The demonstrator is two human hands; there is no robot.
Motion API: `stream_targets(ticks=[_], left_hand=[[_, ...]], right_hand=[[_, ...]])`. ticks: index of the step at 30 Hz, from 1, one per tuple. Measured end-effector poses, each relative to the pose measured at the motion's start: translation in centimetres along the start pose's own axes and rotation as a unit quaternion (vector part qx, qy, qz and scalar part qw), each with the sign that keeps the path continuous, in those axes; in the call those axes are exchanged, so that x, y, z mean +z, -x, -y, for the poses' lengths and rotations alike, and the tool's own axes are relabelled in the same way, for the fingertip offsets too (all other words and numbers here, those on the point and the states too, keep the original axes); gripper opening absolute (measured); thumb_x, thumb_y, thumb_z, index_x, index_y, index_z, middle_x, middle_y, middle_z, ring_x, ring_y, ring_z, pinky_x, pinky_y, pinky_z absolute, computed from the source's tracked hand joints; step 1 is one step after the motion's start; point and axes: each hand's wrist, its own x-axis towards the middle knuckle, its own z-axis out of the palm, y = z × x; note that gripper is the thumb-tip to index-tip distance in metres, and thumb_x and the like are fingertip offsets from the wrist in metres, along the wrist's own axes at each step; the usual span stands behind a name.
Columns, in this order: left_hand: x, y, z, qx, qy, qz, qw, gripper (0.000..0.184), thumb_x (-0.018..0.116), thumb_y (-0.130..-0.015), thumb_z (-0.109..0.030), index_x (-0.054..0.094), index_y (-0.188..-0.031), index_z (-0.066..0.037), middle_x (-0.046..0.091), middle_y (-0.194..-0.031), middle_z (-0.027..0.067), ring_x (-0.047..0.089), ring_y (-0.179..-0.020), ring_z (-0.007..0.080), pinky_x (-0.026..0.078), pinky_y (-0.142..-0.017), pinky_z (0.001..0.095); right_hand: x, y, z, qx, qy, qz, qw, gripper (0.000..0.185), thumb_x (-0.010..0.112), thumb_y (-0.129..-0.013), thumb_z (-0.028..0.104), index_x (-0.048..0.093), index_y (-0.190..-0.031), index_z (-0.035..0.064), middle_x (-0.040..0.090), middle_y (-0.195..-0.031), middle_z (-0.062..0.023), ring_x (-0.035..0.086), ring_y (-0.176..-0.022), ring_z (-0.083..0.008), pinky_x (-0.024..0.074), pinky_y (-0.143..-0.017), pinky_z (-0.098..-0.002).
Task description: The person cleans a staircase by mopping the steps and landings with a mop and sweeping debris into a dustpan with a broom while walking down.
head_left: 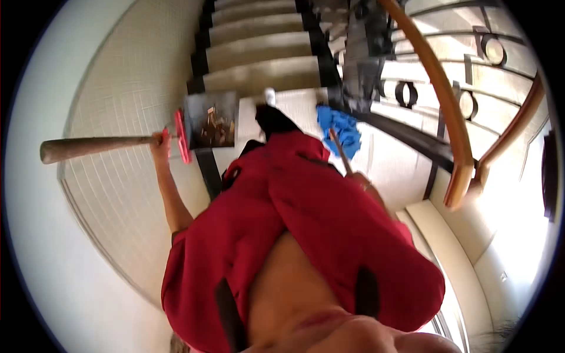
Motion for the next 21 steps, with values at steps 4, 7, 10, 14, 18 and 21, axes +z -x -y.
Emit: stream_targets(ticks=[4, 7, 10, 14, 18, 21], left_hand=[[-1.1, 1.1, -5.7, 0.027, -0.073, 0.002, 0.997, 0.019, 0.061, -0.073, -0.012, 0.042, -0.074, -0.012, 0.037, -0.049, -0.0044, 0.031, -0.035, 0.0027, 0.023, -0.029, 0.0175], [-2.2, 1.6, -6.8, 0.022, -0.031, 0.044, 0.998, 0.019, 0.060, -0.074, -0.012, 0.042, -0.075, -0.013, 0.037, -0.049, -0.0047, 0.030, -0.036, 0.0022, 0.023, -0.030, 0.0174], [-0.3, -3.1, -10.3, 0.035, -0.057, 0.044, 0.997, 0.018, 0.060, -0.074, -0.012, 0.042, -0.076, -0.013, 0.038, -0.051, -0.0048, 0.030, -0.036, 0.0019, 0.022, -0.030, 0.0171], [7.8, -21.1, -17.4, 0.056, -0.050, 0.070, 0.995, 0.018, 0.059, -0.074, -0.011, 0.042, -0.076, -0.013, 0.037, -0.050, -0.0047, 0.030, -0.036, 0.0021, 0.022, -0.029, 0.0168], [12.4, -37.4, -13.6, 0.070, -0.029, 0.097, 0.992, 0.019, 0.060, -0.074, -0.011, 0.041, -0.075, -0.012, 0.037, -0.050, -0.0039, 0.030, -0.035, 0.0025, 0.023, -0.029, 0.0174], [13.6, -51.8, -8.2, 0.061, -0.021, 0.092, 0.994, 0.019, 0.061, -0.073, -0.011, 0.042, -0.076, -0.012, 0.039, -0.050, -0.0033, 0.030, -0.034, 0.0038, 0.024, -0.029, 0.0178]], right_hand=[[1.1, 4.5, 1.1, -0.089, 0.060, 0.020, 0.994, 0.011, 0.048, -0.076, 0.004, 0.045, -0.066, -0.0012, 0.041, -0.048, -0.0045, 0.046, -0.044, -0.0161, 0.0395, -0.044, -0.0295], [1.1, 3.4, -1.1, -0.083, -0.064, 0.086, 0.991, 0.011, 0.047, -0.077, 0.005, 0.044, -0.069, -0.0025, 0.041, -0.049, -0.0048, 0.044, -0.045, -0.0161, 0.0391, -0.045, -0.0305], [2.5, 2.4, 1.8, -0.050, -0.257, 0.130, 0.956, 0.010, 0.044, -0.077, 0.001, 0.039, -0.069, -0.0012, 0.037, -0.050, -0.0040, 0.038, -0.042, -0.0143, 0.0353, -0.043, -0.0286], [7.7, -3.8, 16.5, -0.082, -0.329, 0.179, 0.924, 0.012, 0.043, -0.077, 0.002, 0.036, -0.066, 0.0015, 0.035, -0.049, -0.0020, 0.037, -0.042, -0.0135, 0.0337, -0.041, -0.0270], [15.5, -13.8, 22.1, -0.091, -0.433, 0.148, 0.885, 0.018, 0.043, -0.077, 0.002, 0.034, -0.062, 0.0050, 0.032, -0.048, -0.0001, 0.034, -0.041, -0.0108, 0.0303, -0.037, -0.0236], [22.8, -20.9, 28.4, -0.057, -0.469, 0.167, 0.866, 0.021, 0.041, -0.078, 0.005, 0.033, -0.059, 0.0078, 0.032, -0.047, 0.0011, 0.032, -0.038, -0.0095, 0.0286, -0.034, -0.0213]])
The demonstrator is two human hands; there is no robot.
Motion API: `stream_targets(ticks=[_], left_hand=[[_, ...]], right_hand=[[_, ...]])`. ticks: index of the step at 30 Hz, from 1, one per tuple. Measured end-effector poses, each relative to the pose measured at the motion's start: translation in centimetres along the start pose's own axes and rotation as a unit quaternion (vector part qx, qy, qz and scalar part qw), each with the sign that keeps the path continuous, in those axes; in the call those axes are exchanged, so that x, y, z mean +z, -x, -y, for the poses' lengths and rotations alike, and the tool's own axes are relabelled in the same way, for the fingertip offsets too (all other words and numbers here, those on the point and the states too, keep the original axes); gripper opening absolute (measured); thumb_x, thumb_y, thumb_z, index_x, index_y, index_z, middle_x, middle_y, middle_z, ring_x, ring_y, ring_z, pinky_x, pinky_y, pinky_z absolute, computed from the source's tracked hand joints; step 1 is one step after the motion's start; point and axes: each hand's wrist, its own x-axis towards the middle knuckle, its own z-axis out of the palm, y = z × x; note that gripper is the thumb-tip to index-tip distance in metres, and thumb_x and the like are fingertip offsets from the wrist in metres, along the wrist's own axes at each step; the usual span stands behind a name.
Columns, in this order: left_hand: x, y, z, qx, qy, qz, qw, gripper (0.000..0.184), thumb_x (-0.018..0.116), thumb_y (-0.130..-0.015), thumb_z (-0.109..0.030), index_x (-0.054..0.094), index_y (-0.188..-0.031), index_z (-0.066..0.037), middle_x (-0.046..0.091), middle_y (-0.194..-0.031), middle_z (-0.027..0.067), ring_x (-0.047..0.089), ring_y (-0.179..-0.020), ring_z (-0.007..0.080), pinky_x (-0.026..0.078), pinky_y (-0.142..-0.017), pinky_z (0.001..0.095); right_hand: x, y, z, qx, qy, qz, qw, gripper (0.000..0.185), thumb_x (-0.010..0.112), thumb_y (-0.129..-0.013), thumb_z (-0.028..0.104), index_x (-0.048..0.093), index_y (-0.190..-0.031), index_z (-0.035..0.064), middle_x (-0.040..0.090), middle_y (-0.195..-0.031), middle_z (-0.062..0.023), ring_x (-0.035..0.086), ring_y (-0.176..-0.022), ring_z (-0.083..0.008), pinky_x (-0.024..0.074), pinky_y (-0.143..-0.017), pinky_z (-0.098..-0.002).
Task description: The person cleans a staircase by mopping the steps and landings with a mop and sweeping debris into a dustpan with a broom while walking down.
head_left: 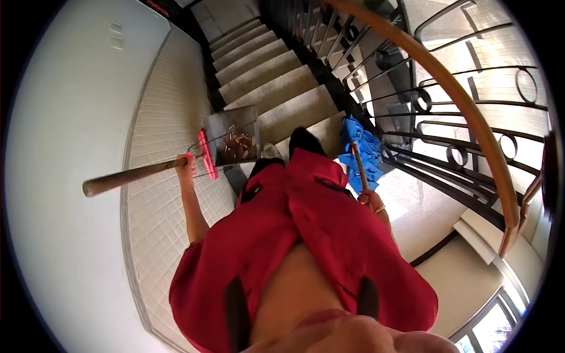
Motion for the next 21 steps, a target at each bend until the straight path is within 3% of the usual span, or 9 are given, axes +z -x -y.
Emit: stream_targets(ticks=[2, 3, 5, 9, 10, 13, 16, 18, 21], left_hand=[[-0.3, -11.7, 0.7, 0.005, 0.014, 0.016, 1.000, 0.019, 0.061, -0.073, -0.011, 0.043, -0.076, -0.012, 0.039, -0.049, -0.0035, 0.030, -0.034, 0.0040, 0.024, -0.029, 0.0179], [0.3, -16.8, -0.6, 0.016, 0.016, 0.029, 0.999, 0.019, 0.061, -0.073, -0.012, 0.043, -0.076, -0.012, 0.038, -0.048, -0.0036, 0.030, -0.034, 0.0040, 0.024, -0.029, 0.0179], [1.4, -19.8, -2.5, 0.015, 0.016, 0.024, 0.999, 0.018, 0.060, -0.075, -0.013, 0.043, -0.076, -0.013, 0.038, -0.048, -0.0040, 0.030, -0.034, 0.0039, 0.024, -0.030, 0.0178], [5.2, -17.7, -3.7, 0.021, 0.011, 0.034, 0.999, 0.017, 0.061, -0.074, -0.012, 0.044, -0.076, -0.013, 0.039, -0.049, -0.0040, 0.031, -0.035, 0.0029, 0.023, -0.030, 0.0169], [6.8, -16.9, -4.8, 0.025, -0.001, 0.030, 0.999, 0.017, 0.062, -0.074, -0.013, 0.045, -0.076, -0.013, 0.039, -0.050, -0.0040, 0.031, -0.036, 0.0028, 0.024, -0.030, 0.0167], [14.6, -23.9, -6.8, -0.008, -0.037, 0.013, 0.999, 0.018, 0.064, -0.072, -0.013, 0.046, -0.075, -0.013, 0.041, -0.051, -0.0039, 0.033, -0.037, 0.0026, 0.024, -0.031, 0.0163], [12.6, -22.6, -3.4, 0.007, -0.040, 0.040, 0.998, 0.018, 0.065, -0.070, -0.012, 0.049, -0.079, -0.013, 0.041, -0.050, -0.0027, 0.034, -0.036, 0.0041, 0.024, -0.029, 0.0175], [17.6, -25.0, -4.8, -0.028, -0.042, 0.019, 0.999, 0.018, 0.063, -0.071, -0.011, 0.049, -0.082, -0.013, 0.040, -0.049, -0.0014, 0.033, -0.035, 0.0051, 0.024, -0.029, 0.0184], [23.4, -24.4, -0.9, -0.043, -0.046, 0.021, 0.998, 0.019, 0.064, -0.071, -0.011, 0.049, -0.083, -0.014, 0.040, -0.049, -0.0009, 0.033, -0.034, 0.0056, 0.024, -0.029, 0.0189]], right_hand=[[6.2, -7.9, -0.1, 0.078, -0.089, -0.012, 0.993, 0.022, 0.042, -0.077, 0.004, 0.032, -0.057, 0.0092, 0.032, -0.047, 0.0011, 0.032, -0.038, -0.0089, 0.0291, -0.034, -0.0197], [9.7, -10.4, 0.5, 0.067, -0.159, 0.004, 0.985, 0.022, 0.041, -0.076, 0.005, 0.031, -0.057, 0.0090, 0.032, -0.047, 0.0012, 0.031, -0.038, -0.0084, 0.0299, -0.034, -0.0189], [10.9, -11.6, 1.9, 0.083, -0.177, 0.009, 0.981, 0.022, 0.041, -0.076, 0.004, 0.031, -0.057, 0.0087, 0.031, -0.047, 0.0014, 0.031, -0.038, -0.0081, 0.0301, -0.035, -0.0184], [4.4, -10.5, 4.5, 0.095, -0.261, 0.020, 0.960, 0.024, 0.040, -0.076, 0.004, 0.030, -0.056, 0.0096, 0.031, -0.048, 0.0012, 0.032, -0.040, -0.0078, 0.0300, -0.036, -0.0180], [3.9, -9.7, 5.2, 0.056, -0.262, 0.029, 0.963, 0.023, 0.040, -0.077, 0.003, 0.031, -0.057, 0.0088, 0.032, -0.048, 0.0013, 0.032, -0.040, -0.0074, 0.0294, -0.036, -0.0177], [4.2, -16.4, 11.0, 0.021, -0.285, 0.045, 0.957, 0.017, 0.040, -0.077, 0.001, 0.034, -0.062, 0.0065, 0.032, -0.048, 0.0018, 0.033, -0.040, -0.0075, 0.0291, -0.035, -0.0173], [-2.6, -14.3, 7.2, 0.012, -0.356, 0.054, 0.933, 0.017, 0.040, -0.078, 0.003, 0.035, -0.062, 0.0070, 0.032, -0.048, 0.0022, 0.032, -0.040, -0.0071, 0.0295, -0.035, -0.0171], [-3.3, -17.0, 10.2, -0.020, -0.382, 0.098, 0.919, 0.018, 0.038, -0.079, 0.007, 0.035, -0.061, 0.0082, 0.032, -0.049, 0.0029, 0.032, -0.040, -0.0070, 0.0298, -0.035, -0.0170], [-6.7, -17.6, 15.1, -0.030, -0.428, 0.129, 0.894, 0.017, 0.039, -0.078, 0.007, 0.035, -0.062, 0.0077, 0.032, -0.049, 0.0026, 0.032, -0.040, -0.0067, 0.0300, -0.035, -0.0172]])
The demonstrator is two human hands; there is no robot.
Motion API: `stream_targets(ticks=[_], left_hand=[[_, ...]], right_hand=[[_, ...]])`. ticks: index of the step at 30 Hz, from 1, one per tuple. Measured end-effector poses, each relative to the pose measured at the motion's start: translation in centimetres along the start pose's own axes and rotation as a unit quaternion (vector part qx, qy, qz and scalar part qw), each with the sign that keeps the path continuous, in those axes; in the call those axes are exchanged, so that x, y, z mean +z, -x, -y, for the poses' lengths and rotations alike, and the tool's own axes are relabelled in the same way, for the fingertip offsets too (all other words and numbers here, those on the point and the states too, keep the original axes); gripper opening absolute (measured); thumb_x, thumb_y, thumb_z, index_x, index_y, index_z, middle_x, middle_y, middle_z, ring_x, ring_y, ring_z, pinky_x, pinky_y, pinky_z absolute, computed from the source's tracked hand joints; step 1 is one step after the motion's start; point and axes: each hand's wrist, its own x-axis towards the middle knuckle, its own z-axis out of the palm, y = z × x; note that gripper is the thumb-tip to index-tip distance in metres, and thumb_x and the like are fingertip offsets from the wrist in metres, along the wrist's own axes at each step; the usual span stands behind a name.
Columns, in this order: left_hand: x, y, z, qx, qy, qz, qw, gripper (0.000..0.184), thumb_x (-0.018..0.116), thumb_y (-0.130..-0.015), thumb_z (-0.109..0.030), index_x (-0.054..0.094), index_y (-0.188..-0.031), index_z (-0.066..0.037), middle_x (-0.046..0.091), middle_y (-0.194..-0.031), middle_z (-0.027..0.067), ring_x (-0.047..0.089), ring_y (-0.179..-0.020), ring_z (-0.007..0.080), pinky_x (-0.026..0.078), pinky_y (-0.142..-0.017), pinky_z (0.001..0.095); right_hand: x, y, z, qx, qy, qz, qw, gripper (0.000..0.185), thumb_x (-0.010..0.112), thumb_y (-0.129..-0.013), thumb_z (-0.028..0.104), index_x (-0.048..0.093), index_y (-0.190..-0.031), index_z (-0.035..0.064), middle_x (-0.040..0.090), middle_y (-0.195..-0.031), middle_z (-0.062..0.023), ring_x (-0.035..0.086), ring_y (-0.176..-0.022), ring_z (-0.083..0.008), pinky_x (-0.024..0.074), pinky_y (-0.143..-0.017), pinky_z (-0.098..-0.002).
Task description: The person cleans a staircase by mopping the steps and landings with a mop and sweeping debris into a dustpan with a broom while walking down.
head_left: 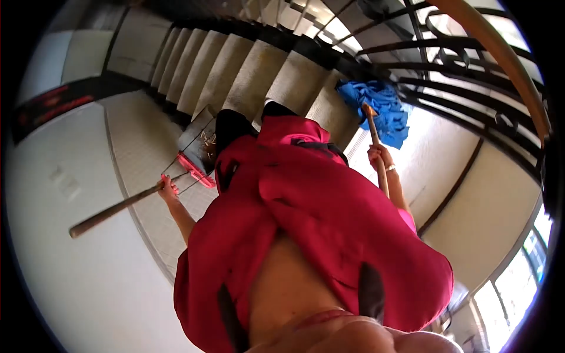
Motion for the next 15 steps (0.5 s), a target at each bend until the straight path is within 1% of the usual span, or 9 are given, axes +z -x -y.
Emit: stream_targets(ticks=[1, 2, 3, 5, 8, 11, 12, 14, 15], left_hand=[[1.9, -1.3, -0.6, 0.002, 0.007, -0.006, 1.000, 0.020, 0.064, -0.071, -0.011, 0.048, -0.083, -0.014, 0.040, -0.049, -0.0007, 0.032, -0.034, 0.0059, 0.024, -0.029, 0.0190], [2.7, -1.5, -1.8, -0.017, 0.003, -0.017, 1.000, 0.021, 0.064, -0.071, -0.012, 0.047, -0.084, -0.014, 0.039, -0.050, -0.0005, 0.031, -0.034, 0.0059, 0.025, -0.029, 0.0192], [2.5, -0.9, -2.9, -0.011, -0.004, -0.018, 1.000, 0.021, 0.064, -0.072, -0.013, 0.047, -0.083, -0.014, 0.039, -0.049, -0.0005, 0.031, -0.034, 0.0060, 0.025, -0.029, 0.0192], [1.4, 0.8, -4.3, -0.002, -0.013, -0.018, 1.000, 0.020, 0.064, -0.072, -0.013, 0.046, -0.082, -0.013, 0.039, -0.049, -0.0005, 0.031, -0.034, 0.0060, 0.025, -0.029, 0.0193], [6.7, -5.7, -5.0, -0.009, -0.004, -0.004, 1.000, 0.020, 0.064, -0.073, -0.014, 0.046, -0.081, -0.013, 0.040, -0.049, -0.0002, 0.032, -0.033, 0.0065, 0.025, -0.028, 0.0200], [9.3, -5.4, -7.2, 0.002, 0.001, 0.017, 1.000, 0.017, 0.062, -0.074, -0.014, 0.046, -0.081, -0.013, 0.042, -0.049, 0.0011, 0.035, -0.033, 0.0078, 0.026, -0.027, 0.0214], [10.0, -4.2, -7.2, 0.007, 0.020, 0.026, 0.999, 0.015, 0.060, -0.075, -0.013, 0.046, -0.080, -0.012, 0.042, -0.049, 0.0015, 0.035, -0.033, 0.0085, 0.026, -0.027, 0.0220], [13.1, -5.3, -6.7, 0.011, 0.029, 0.040, 0.999, 0.015, 0.060, -0.075, -0.012, 0.045, -0.079, -0.012, 0.042, -0.049, 0.0018, 0.035, -0.033, 0.0088, 0.026, -0.026, 0.0225], [14.4, -6.4, -6.0, 0.005, 0.022, 0.046, 0.999, 0.015, 0.060, -0.075, -0.012, 0.045, -0.079, -0.012, 0.042, -0.049, 0.0018, 0.035, -0.033, 0.0088, 0.026, -0.026, 0.0225]], right_hand=[[1.5, -0.9, 1.3, -0.005, -0.014, -0.004, 1.000, 0.017, 0.039, -0.078, 0.007, 0.035, -0.062, 0.0077, 0.032, -0.049, 0.0026, 0.032, -0.040, -0.0067, 0.0300, -0.035, -0.0172], [2.4, -0.9, 1.8, -0.028, 0.034, -0.028, 0.999, 0.015, 0.041, -0.079, 0.006, 0.036, -0.065, 0.0065, 0.032, -0.049, 0.0030, 0.032, -0.040, -0.0058, 0.0298, -0.035, -0.0172], [3.0, -0.3, 2.1, -0.046, 0.093, -0.045, 0.994, 0.013, 0.042, -0.080, 0.006, 0.037, -0.067, 0.0053, 0.032, -0.049, 0.0033, 0.032, -0.040, -0.0049, 0.0296, -0.036, -0.0171], [3.0, 2.0, 1.6, -0.061, 0.098, -0.066, 0.991, 0.013, 0.041, -0.078, 0.003, 0.036, -0.065, 0.0055, 0.032, -0.049, 0.0025, 0.032, -0.040, -0.0052, 0.0293, -0.035, -0.0170], [4.7, -2.6, 2.9, -0.087, 0.123, -0.076, 0.986, 0.017, 0.039, -0.076, 0.002, 0.035, -0.061, 0.0070, 0.031, -0.048, 0.0018, 0.032, -0.040, -0.0066, 0.0297, -0.034, -0.0175], [6.6, -0.5, 2.4, -0.133, 0.216, -0.127, 0.959, 0.020, 0.040, -0.080, 0.007, 0.035, -0.060, 0.0095, 0.030, -0.048, 0.0027, 0.031, -0.040, -0.0067, 0.0293, -0.035, -0.0191], [6.5, 0.3, 2.4, -0.138, 0.206, -0.126, 0.961, 0.020, 0.040, -0.080, 0.007, 0.035, -0.060, 0.0095, 0.030, -0.048, 0.0027, 0.031, -0.040, -0.0067, 0.0293, -0.035, -0.0191], [7.7, -0.7, 2.5, -0.210, 0.325, -0.132, 0.913, 0.022, 0.039, -0.079, 0.008, 0.034, -0.058, 0.0100, 0.031, -0.048, 0.0010, 0.033, -0.040, -0.0103, 0.0318, -0.036, -0.0223], [8.9, -1.2, 1.8, -0.212, 0.331, -0.145, 0.908, 0.022, 0.040, -0.078, 0.007, 0.034, -0.056, 0.0099, 0.032, -0.048, 0.0002, 0.034, -0.039, -0.0103, 0.0321, -0.035, -0.0234]])
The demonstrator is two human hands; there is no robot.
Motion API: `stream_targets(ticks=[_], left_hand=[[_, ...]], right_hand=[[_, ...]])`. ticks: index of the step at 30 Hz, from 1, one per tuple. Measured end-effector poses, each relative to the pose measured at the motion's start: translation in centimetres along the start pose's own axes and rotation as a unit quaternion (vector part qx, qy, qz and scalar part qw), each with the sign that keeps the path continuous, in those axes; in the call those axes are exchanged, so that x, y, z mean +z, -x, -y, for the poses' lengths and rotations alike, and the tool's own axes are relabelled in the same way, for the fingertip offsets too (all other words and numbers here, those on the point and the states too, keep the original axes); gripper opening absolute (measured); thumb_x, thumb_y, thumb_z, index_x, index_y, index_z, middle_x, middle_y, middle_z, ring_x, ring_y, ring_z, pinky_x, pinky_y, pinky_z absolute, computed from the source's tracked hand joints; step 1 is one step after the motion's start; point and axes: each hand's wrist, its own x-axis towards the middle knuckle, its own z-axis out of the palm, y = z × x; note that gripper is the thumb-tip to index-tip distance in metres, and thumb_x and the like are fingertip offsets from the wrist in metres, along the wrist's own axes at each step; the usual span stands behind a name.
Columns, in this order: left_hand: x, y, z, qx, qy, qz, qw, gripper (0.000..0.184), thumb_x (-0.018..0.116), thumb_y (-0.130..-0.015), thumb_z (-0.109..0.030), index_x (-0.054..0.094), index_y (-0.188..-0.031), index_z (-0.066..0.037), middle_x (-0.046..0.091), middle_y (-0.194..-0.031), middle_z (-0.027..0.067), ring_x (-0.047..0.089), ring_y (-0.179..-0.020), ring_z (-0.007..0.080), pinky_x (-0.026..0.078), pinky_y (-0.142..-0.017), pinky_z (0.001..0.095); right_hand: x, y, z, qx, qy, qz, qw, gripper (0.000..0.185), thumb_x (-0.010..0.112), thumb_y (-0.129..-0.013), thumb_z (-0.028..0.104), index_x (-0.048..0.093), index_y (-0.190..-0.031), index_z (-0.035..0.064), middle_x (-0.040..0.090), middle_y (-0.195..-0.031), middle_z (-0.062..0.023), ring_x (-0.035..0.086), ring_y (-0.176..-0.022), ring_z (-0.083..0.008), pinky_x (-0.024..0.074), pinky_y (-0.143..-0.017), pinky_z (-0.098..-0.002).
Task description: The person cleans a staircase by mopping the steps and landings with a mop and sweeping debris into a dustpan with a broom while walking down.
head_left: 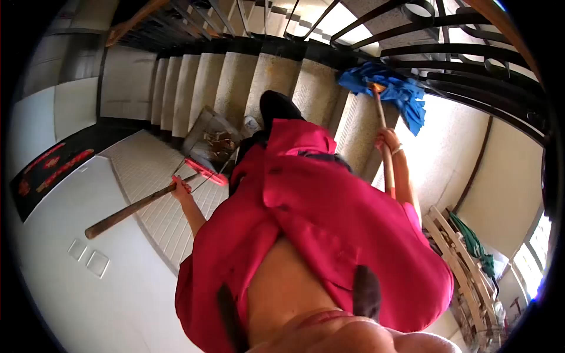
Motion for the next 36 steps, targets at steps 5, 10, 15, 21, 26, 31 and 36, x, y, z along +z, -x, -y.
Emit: stream_targets(ticks=[5, 10, 15, 21, 26, 31, 36], left_hand=[[5.0, -4.1, -2.3, 0.009, -0.010, 0.034, 0.999, 0.016, 0.059, -0.075, -0.009, 0.044, -0.077, -0.014, 0.041, -0.049, 0.0016, 0.033, -0.032, 0.0087, 0.026, -0.027, 0.0221], [13.5, -7.3, -6.1, 0.011, -0.051, 0.093, 0.994, 0.015, 0.058, -0.075, -0.011, 0.045, -0.075, -0.017, 0.042, -0.048, 0.0013, 0.035, -0.032, 0.0099, 0.029, -0.027, 0.0220], [13.4, -13.4, -7.5, -0.002, -0.136, 0.119, 0.984, 0.013, 0.056, -0.076, -0.013, 0.043, -0.074, -0.017, 0.043, -0.048, 0.0010, 0.037, -0.033, 0.0103, 0.029, -0.027, 0.0227], [17.1, -9.5, -12.3, 0.030, -0.133, 0.158, 0.978, 0.013, 0.056, -0.077, -0.014, 0.043, -0.076, -0.018, 0.040, -0.048, -0.0014, 0.036, -0.034, 0.0084, 0.030, -0.028, 0.0230], [19.5, -9.6, -13.7, 0.028, -0.164, 0.174, 0.971, 0.017, 0.056, -0.079, -0.019, 0.040, -0.072, -0.015, 0.038, -0.051, -0.0016, 0.035, -0.041, 0.0095, 0.031, -0.036, 0.0252], [20.8, -13.0, -14.5, -0.026, -0.181, 0.148, 0.972, 0.016, 0.056, -0.078, -0.020, 0.041, -0.074, -0.019, 0.040, -0.049, -0.0004, 0.034, -0.035, 0.0100, 0.030, -0.031, 0.0236], [24.6, -9.4, -13.0, -0.039, -0.141, 0.211, 0.966, 0.016, 0.053, -0.080, -0.025, 0.040, -0.073, -0.019, 0.038, -0.050, -0.0016, 0.031, -0.036, 0.0090, 0.028, -0.034, 0.0230]], right_hand=[[3.5, -7.4, -1.5, -0.050, -0.011, 0.023, 0.998, 0.023, 0.040, -0.079, 0.005, 0.033, -0.058, 0.0094, 0.031, -0.048, 0.0007, 0.033, -0.041, -0.0096, 0.0290, -0.037, -0.0215], [1.8, -7.7, -1.4, 0.029, -0.274, 0.066, 0.959, 0.018, 0.041, -0.082, 0.006, 0.035, -0.065, 0.0078, 0.031, -0.051, 0.0026, 0.029, -0.040, -0.0060, 0.0262, -0.034, -0.0183], [1.2, -3.9, -6.4, -0.013, -0.358, 0.058, 0.932, 0.009, 0.043, -0.082, 0.006, 0.039, -0.074, 0.0051, 0.030, -0.050, 0.0034, 0.030, -0.039, -0.0042, 0.0257, -0.030, -0.0168], [2.6, -3.8, -3.2, 0.001, -0.324, 0.014, 0.946, 0.019, 0.044, -0.081, 0.007, 0.037, -0.063, 0.0064, 0.031, -0.046, 0.0023, 0.031, -0.037, -0.0056, 0.0287, -0.030, -0.0182], [-0.1, -8.3, -1.3, -0.076, -0.194, -0.019, 0.978, 0.021, 0.046, -0.078, 0.005, 0.035, -0.060, 0.0053, 0.035, -0.046, -0.0008, 0.035, -0.036, -0.0092, 0.0307, -0.030, -0.0230], [-1.6, -8.6, 0.3, -0.106, -0.188, -0.071, 0.974, 0.013, 0.047, -0.074, 0.002, 0.034, -0.070, 0.0035, 0.040, -0.052, -0.0046, 0.040, -0.037, -0.0114, 0.0357, -0.031, -0.0276], [-3.1, -7.1, 2.1, -0.147, -0.106, -0.126, 0.975, 0.014, 0.048, -0.070, 0.003, 0.034, -0.073, 0.0036, 0.040, -0.047, -0.0051, 0.042, -0.034, -0.0141, 0.0376, -0.029, -0.0292]])
